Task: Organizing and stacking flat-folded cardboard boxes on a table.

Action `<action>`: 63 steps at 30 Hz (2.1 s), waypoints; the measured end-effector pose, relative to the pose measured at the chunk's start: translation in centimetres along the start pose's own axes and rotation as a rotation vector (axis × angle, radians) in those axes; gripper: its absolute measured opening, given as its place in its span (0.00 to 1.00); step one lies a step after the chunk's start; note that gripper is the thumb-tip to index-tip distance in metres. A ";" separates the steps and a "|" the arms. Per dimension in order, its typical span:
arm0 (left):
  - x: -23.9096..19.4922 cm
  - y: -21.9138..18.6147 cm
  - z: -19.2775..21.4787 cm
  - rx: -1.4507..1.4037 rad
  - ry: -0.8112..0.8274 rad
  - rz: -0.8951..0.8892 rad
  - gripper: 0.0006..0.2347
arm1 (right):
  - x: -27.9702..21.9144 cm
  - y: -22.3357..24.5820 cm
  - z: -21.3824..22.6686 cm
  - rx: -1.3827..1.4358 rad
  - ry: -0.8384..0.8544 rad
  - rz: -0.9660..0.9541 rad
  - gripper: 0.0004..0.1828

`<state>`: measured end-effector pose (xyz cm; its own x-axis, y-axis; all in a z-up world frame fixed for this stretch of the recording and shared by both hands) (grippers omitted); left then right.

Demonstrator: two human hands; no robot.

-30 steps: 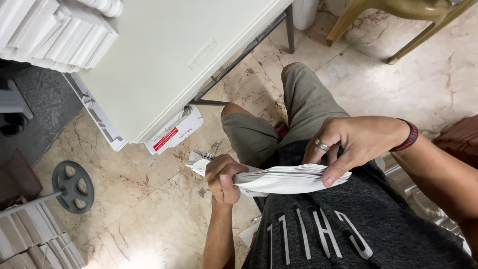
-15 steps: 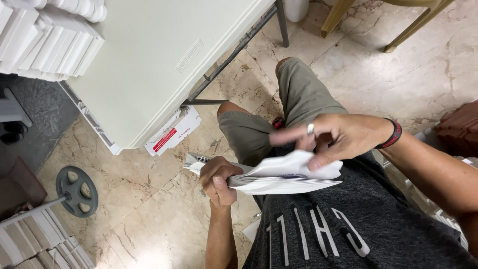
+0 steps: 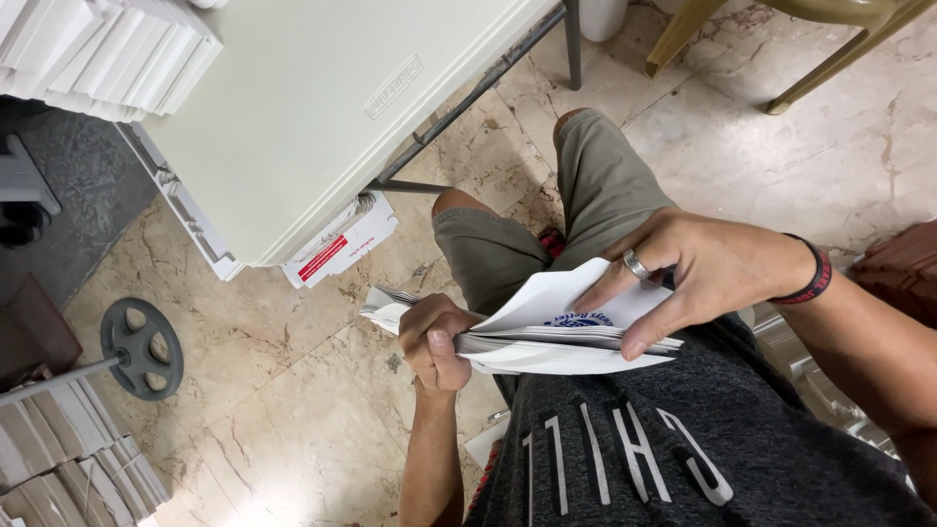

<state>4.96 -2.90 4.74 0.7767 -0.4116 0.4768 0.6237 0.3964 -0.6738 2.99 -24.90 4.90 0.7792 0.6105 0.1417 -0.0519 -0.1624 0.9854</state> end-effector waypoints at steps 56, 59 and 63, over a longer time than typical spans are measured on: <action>0.3 -0.1 -0.3 -0.066 -0.015 -0.074 0.23 | 0.5 -0.7 -0.3 -0.070 -0.003 0.076 0.28; 0.4 -0.3 -0.3 -0.060 -0.016 -0.077 0.23 | 0.0 -1.3 -0.4 -0.048 0.009 0.103 0.28; 0.4 -0.2 -0.4 -0.051 -0.003 -0.063 0.24 | -2.4 -2.5 -0.6 -0.305 -0.082 0.226 0.21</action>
<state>5.06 -3.51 4.83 0.7362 -0.4324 0.5206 0.6662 0.3275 -0.6701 0.92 -25.49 2.19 0.7738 0.5195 0.3625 -0.4015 -0.0404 0.9150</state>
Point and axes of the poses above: each hand's wrist, its own x-axis towards the middle knuckle, its own z-axis out of the back of the hand, y = z × x, the point moved 9 cm from there along x, towards the middle knuckle, and after that the axes turned 9 degrees about x, right-handed, at the moved point
